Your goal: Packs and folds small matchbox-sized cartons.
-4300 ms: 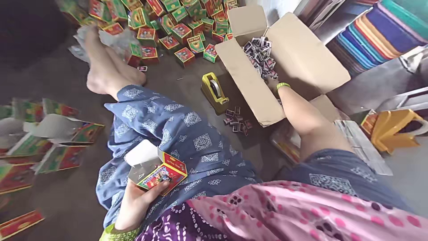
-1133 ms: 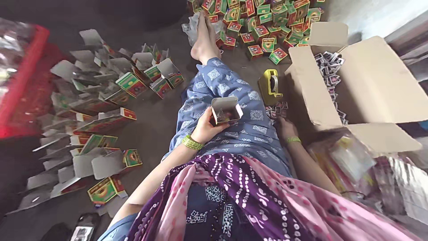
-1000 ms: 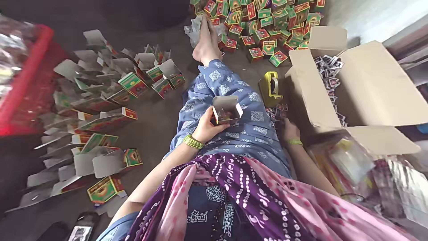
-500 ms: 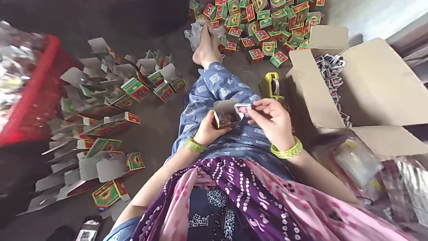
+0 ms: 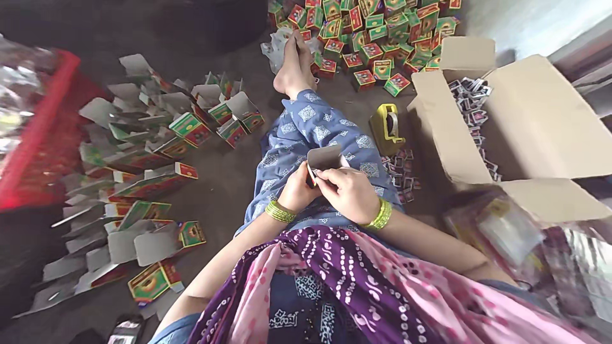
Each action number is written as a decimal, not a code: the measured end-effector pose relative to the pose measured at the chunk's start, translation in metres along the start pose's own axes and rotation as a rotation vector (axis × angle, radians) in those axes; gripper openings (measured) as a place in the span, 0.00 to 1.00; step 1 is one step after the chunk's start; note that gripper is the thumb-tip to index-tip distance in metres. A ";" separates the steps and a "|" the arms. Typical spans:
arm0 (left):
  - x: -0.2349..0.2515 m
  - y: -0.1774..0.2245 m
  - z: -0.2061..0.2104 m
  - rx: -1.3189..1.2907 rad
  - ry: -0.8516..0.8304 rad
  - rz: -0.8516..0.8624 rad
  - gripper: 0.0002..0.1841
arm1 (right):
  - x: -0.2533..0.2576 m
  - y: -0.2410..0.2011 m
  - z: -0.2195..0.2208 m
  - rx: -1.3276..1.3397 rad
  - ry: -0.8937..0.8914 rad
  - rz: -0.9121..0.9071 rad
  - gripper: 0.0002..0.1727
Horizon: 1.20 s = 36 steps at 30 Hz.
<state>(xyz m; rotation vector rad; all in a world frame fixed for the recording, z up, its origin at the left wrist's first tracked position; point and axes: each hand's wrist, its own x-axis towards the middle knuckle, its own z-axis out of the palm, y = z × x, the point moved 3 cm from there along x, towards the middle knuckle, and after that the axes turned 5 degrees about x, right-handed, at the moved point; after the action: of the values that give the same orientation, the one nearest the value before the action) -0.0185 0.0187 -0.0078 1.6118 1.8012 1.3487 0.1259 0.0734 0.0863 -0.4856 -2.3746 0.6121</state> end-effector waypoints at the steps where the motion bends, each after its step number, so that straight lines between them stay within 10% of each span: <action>1: 0.000 0.000 0.000 0.014 0.006 0.009 0.34 | 0.000 -0.002 0.001 -0.024 -0.008 -0.018 0.11; 12: -0.006 0.006 -0.002 0.135 0.000 0.051 0.34 | -0.008 0.007 -0.006 0.180 -0.015 0.095 0.10; 25: -0.005 0.004 0.005 0.181 -0.136 0.096 0.34 | -0.004 0.000 0.003 -0.122 -0.610 0.047 0.15; 31: 0.003 0.017 0.001 0.015 -0.100 0.094 0.40 | -0.018 0.011 -0.032 -0.033 -0.213 -0.198 0.15; 36: -0.005 0.009 0.001 -0.063 -0.108 0.041 0.49 | -0.055 0.072 -0.133 -0.285 -0.135 0.229 0.18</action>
<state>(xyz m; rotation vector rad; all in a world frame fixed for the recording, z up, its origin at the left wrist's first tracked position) -0.0114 0.0139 -0.0020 1.6637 1.6556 1.2972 0.2663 0.1465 0.1137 -0.8748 -2.5693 0.4155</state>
